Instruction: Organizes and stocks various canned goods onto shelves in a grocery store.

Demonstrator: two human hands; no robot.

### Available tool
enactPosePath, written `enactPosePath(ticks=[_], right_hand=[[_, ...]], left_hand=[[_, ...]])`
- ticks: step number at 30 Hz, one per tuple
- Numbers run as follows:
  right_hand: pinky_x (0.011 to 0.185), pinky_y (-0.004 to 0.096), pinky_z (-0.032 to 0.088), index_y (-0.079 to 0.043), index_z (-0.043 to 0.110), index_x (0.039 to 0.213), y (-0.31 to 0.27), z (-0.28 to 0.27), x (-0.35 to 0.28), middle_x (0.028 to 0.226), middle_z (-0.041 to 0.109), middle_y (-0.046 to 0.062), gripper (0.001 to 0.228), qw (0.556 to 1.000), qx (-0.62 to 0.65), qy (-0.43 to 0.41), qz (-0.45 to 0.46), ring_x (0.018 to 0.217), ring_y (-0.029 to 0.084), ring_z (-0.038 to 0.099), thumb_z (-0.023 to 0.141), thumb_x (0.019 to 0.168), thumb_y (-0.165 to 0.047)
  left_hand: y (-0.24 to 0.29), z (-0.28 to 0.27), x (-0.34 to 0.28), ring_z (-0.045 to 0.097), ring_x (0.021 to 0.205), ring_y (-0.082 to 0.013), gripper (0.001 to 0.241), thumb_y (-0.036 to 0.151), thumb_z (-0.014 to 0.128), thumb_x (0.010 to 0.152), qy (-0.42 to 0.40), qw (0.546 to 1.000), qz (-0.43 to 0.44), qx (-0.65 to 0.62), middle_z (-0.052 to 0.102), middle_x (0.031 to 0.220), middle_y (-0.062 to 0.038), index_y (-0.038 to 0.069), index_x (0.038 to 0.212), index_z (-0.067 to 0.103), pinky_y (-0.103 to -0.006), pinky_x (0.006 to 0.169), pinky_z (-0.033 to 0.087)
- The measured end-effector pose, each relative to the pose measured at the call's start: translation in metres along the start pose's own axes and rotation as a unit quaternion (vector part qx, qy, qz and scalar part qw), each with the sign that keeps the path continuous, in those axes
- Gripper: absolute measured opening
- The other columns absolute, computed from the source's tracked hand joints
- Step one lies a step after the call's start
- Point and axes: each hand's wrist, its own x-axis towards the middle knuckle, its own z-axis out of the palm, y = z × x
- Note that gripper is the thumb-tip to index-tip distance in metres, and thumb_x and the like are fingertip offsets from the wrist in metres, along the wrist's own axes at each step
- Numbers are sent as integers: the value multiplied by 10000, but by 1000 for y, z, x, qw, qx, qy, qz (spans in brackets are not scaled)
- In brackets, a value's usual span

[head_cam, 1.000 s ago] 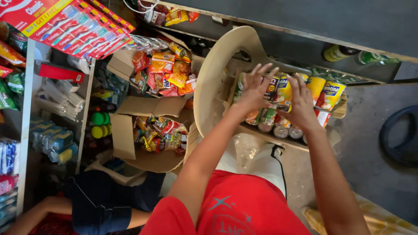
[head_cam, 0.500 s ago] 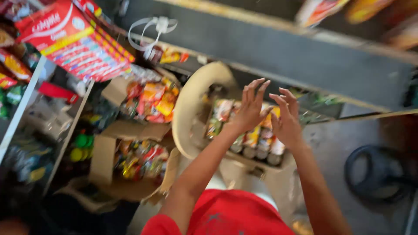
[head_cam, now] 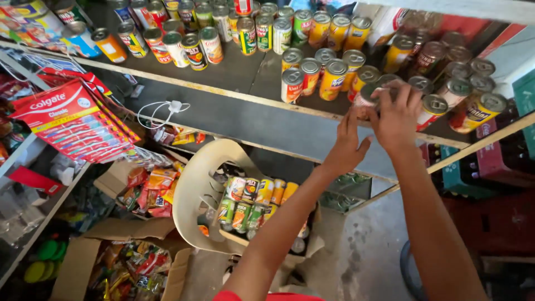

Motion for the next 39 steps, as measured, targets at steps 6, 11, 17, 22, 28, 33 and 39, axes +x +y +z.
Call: enactPosePath(ticks=[6,11,17,22,28,33,39], right_hand=[[1050,556,397,-135,708,1019,14,12,-18,1196,525,118,103,997,68,19,16,1187,382,461,787,969,-177],[1069,543,375,-98,684,1050,12,-3,-26,1221,514,134,150,994,90,59,-28,1215,365,452,797,968,-154],[1046,437,400,-72,649,1061,-40,-37,-31,1191,548,120,196,960,279,-35,-7,1200,311,487,830,1014,-127],[992,366,437,-74,639,1042,-63,41,-93,1143,599,86,161,908,369,-194,38,1092,267,501,784,988,-120],[1042,504,394,35,354,1507,-140,108,-171,1391,473,275,1186,882,355,-309,3,1274,465,449,940,516,-253],[1157,459,411,-27,328,1539,-160,170,-223,1440,459,236,1131,835,385,-364,149,1355,420,477,877,556,-139],[1072,513,413,-93,433,1442,-185,197,-215,1333,508,205,1064,864,267,-384,187,1256,418,499,970,535,-230]], left_hand=[[-16,11,-7,257,1518,-479,855,211,644,980,24,998,-53,-11,268,1627,-296,-42,1621,138,-513,1251,244],[-49,16,-13,421,1402,-371,794,337,601,1029,52,987,-118,-91,379,1566,-231,-17,1632,226,-468,1204,347],[-18,-58,-41,579,1214,-195,763,574,459,1045,30,847,-274,-455,540,1423,-100,30,1571,358,-366,1046,476],[-76,-75,-126,634,1066,-171,701,618,461,1059,-55,811,-342,-472,649,1227,-80,31,1437,528,-340,922,526],[-138,-80,-236,627,979,-178,689,621,410,1108,-33,857,-427,-287,672,1098,-98,4,1316,635,-366,872,511],[-140,-111,-276,551,1264,-326,664,466,491,1045,-69,931,-359,0,583,1350,-195,15,1529,424,-451,1111,406],[-141,-177,-268,400,1429,-401,585,267,619,965,-225,933,-182,216,456,1514,-216,53,1493,485,-494,1238,314]])
